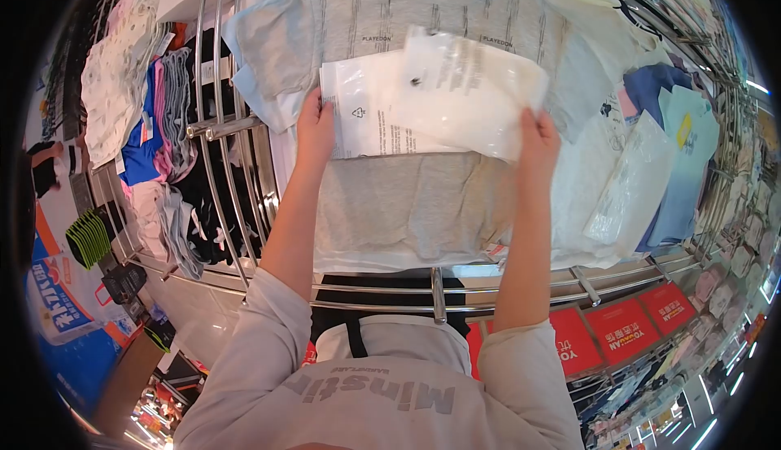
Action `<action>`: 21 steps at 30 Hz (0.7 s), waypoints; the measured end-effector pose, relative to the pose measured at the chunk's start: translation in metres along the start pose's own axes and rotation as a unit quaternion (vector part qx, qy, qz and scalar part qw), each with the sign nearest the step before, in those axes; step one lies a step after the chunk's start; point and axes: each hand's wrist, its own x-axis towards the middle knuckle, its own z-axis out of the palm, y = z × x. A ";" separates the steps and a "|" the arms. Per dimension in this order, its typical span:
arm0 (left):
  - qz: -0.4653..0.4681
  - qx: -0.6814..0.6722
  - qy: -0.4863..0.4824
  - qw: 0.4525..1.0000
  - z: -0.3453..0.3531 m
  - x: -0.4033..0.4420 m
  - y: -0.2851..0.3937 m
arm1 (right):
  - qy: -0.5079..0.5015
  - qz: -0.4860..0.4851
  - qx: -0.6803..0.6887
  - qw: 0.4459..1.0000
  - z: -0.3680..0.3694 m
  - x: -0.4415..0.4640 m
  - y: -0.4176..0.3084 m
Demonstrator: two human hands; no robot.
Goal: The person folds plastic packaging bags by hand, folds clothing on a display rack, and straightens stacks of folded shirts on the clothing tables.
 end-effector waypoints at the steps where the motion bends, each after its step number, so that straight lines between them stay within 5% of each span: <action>1: -0.011 -0.012 -0.002 1.000 0.000 0.000 0.002 | 0.008 -0.003 0.054 0.999 -0.009 -0.002 -0.008; 16: -0.001 -0.008 -0.009 1.000 0.000 -0.002 -0.006 | 0.035 0.058 0.435 0.898 -0.063 -0.022 0.000; 21: -0.026 -0.089 -0.043 0.995 -0.004 0.000 0.002 | -0.024 0.059 0.268 0.961 0.012 -0.028 -0.021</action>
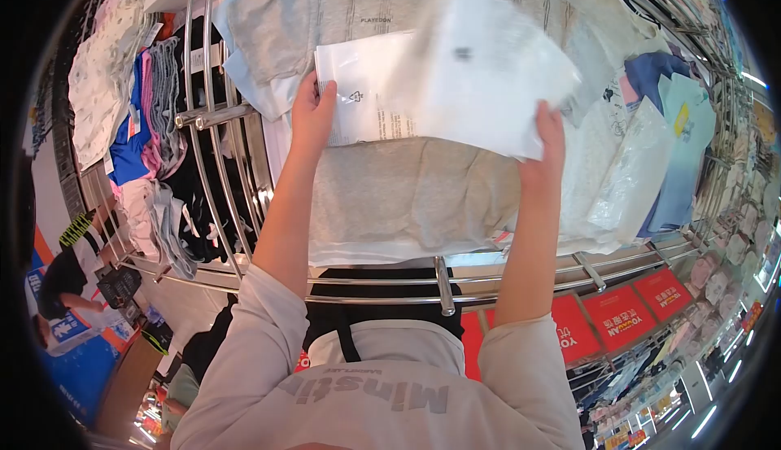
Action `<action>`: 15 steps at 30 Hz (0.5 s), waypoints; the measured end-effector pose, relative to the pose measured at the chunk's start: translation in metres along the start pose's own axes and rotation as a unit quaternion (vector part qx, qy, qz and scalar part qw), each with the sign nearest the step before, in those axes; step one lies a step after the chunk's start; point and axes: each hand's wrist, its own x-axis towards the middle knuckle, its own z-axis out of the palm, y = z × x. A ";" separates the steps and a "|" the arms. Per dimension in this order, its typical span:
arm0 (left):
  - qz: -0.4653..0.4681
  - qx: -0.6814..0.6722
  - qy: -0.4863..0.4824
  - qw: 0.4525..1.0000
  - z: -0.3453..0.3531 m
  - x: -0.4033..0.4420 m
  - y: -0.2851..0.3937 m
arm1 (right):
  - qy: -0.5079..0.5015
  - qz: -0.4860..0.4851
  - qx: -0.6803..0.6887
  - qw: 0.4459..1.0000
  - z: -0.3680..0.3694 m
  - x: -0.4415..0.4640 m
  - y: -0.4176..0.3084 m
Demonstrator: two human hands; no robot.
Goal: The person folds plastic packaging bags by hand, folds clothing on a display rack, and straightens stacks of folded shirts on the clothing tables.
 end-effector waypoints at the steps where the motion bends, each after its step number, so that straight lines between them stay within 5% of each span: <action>1: -0.016 -0.032 -0.003 0.999 0.000 -0.001 0.002 | -0.028 0.004 -0.065 0.997 0.011 0.004 0.007; 7: 0.018 -0.035 0.017 0.999 -0.004 0.006 -0.007 | -0.023 -0.095 -0.554 0.827 0.048 0.025 0.044; 15: 0.057 0.105 -0.005 0.993 -0.002 -0.006 0.004 | 0.011 -0.188 -0.779 0.599 0.083 0.007 0.055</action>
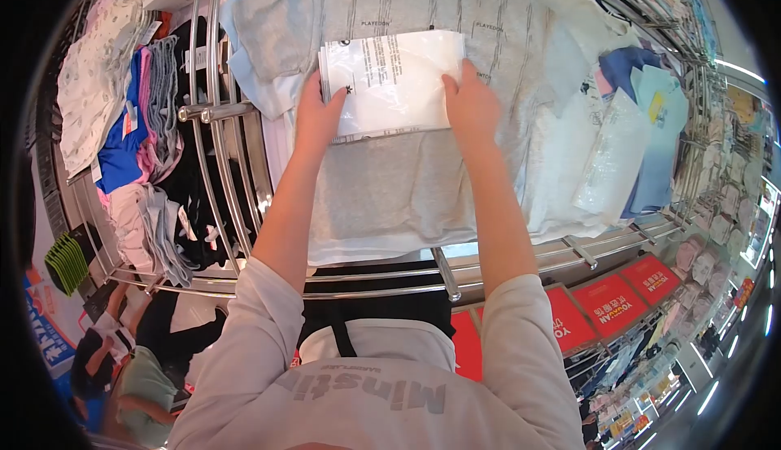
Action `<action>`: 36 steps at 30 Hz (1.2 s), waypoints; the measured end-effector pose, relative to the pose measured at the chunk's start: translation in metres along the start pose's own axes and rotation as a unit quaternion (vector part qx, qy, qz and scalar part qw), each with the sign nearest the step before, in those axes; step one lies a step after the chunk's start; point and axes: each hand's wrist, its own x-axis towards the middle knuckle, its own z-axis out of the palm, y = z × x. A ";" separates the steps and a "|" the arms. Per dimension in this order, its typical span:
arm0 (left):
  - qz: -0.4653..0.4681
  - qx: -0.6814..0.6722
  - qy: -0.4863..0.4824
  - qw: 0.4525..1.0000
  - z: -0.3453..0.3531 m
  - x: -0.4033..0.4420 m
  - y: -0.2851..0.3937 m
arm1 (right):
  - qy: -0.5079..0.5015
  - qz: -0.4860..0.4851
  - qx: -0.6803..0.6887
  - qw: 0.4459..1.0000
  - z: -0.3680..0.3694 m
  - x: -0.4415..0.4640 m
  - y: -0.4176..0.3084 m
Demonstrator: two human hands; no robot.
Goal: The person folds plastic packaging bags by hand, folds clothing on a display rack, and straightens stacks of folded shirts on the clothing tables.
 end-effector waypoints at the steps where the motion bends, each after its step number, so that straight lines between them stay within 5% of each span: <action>1: 0.005 0.013 0.003 1.000 -0.001 0.000 0.001 | 0.001 -0.013 -0.013 1.000 0.003 0.002 0.000; 5: 0.029 0.019 0.003 0.999 0.000 -0.002 0.010 | 0.016 -0.050 -0.023 0.998 0.016 0.006 0.008; 11: 0.028 0.029 -0.002 0.999 0.001 -0.001 0.002 | -0.043 0.032 0.144 0.988 -0.011 -0.007 0.010; 19: 0.050 0.098 0.052 0.993 0.000 -0.033 0.019 | 0.027 0.042 0.251 0.967 -0.038 -0.080 0.061; 24: 0.203 0.245 0.070 0.945 0.024 -0.085 0.038 | 0.038 0.110 0.331 0.937 -0.079 -0.132 0.111; 30: 0.255 0.320 0.034 0.912 0.076 -0.128 0.079 | 0.094 0.107 0.320 0.937 -0.117 -0.144 0.219; 36: 0.317 0.308 0.015 0.897 0.161 -0.175 0.130 | 0.142 0.175 0.275 0.935 -0.121 -0.113 0.409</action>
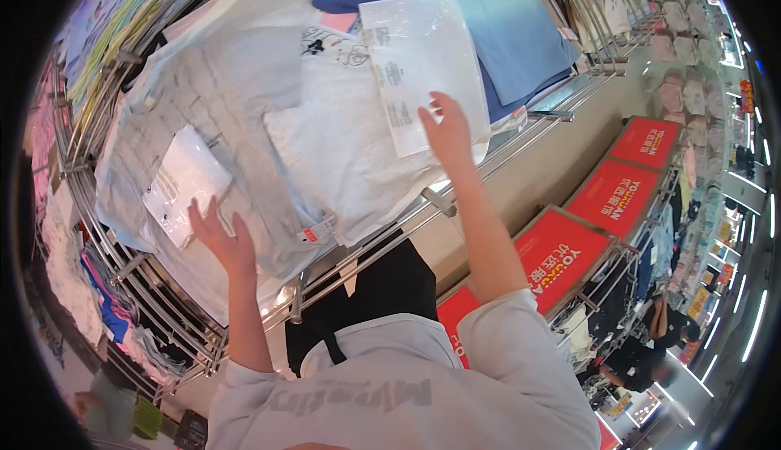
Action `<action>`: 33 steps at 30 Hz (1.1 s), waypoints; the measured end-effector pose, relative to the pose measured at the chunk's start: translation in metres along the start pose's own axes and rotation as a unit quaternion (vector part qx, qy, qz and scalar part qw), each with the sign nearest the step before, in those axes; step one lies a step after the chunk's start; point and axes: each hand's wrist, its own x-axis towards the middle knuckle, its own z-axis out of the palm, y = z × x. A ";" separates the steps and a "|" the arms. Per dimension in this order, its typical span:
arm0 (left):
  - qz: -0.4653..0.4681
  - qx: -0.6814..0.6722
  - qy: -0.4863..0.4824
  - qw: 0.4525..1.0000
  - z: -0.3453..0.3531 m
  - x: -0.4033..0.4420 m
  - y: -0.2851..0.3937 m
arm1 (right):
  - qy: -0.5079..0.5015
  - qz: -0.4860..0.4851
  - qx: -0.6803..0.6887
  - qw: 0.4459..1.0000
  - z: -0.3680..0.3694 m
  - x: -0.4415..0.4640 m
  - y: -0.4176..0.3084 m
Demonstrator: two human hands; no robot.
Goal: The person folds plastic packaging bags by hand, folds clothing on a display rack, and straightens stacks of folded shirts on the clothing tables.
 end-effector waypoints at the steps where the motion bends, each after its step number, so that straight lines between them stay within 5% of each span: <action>1: 0.025 -0.010 -0.003 1.000 0.008 0.001 0.021 | 0.017 -0.022 -0.051 0.998 -0.014 0.019 0.022; 5: 0.052 -0.160 -0.175 0.970 0.060 0.008 0.111 | 0.036 -0.021 -0.283 0.958 -0.048 0.059 0.066; 7: 0.076 -0.171 -0.238 0.953 0.107 0.005 0.141 | 0.027 0.018 -0.295 0.955 -0.054 0.065 0.062; 9: -0.081 -0.240 -0.321 0.913 0.147 0.007 0.173 | 0.015 0.046 -0.290 0.956 -0.058 0.071 0.058; 12: -0.209 -0.311 -0.280 0.884 0.219 0.014 0.191 | -0.003 0.065 -0.244 0.968 -0.059 0.075 0.060; 17: -0.245 -0.338 -0.242 0.876 0.258 0.040 0.219 | -0.035 0.088 -0.153 0.984 -0.054 0.075 0.071; 20: -0.295 -0.424 -0.247 0.820 0.256 0.047 0.219 | -0.095 0.074 0.021 0.992 -0.044 0.085 0.101; 23: -0.349 -0.492 -0.269 0.751 0.218 0.062 0.219 | -0.146 0.165 0.240 0.945 -0.060 0.078 0.073; 27: -0.383 -0.507 -0.329 0.699 0.167 0.064 0.180 | -0.269 0.217 0.207 0.915 -0.056 0.077 0.057; 33: -0.385 -0.416 -0.315 0.762 0.164 0.102 0.138 | -0.342 0.232 0.173 0.894 0.001 0.104 0.041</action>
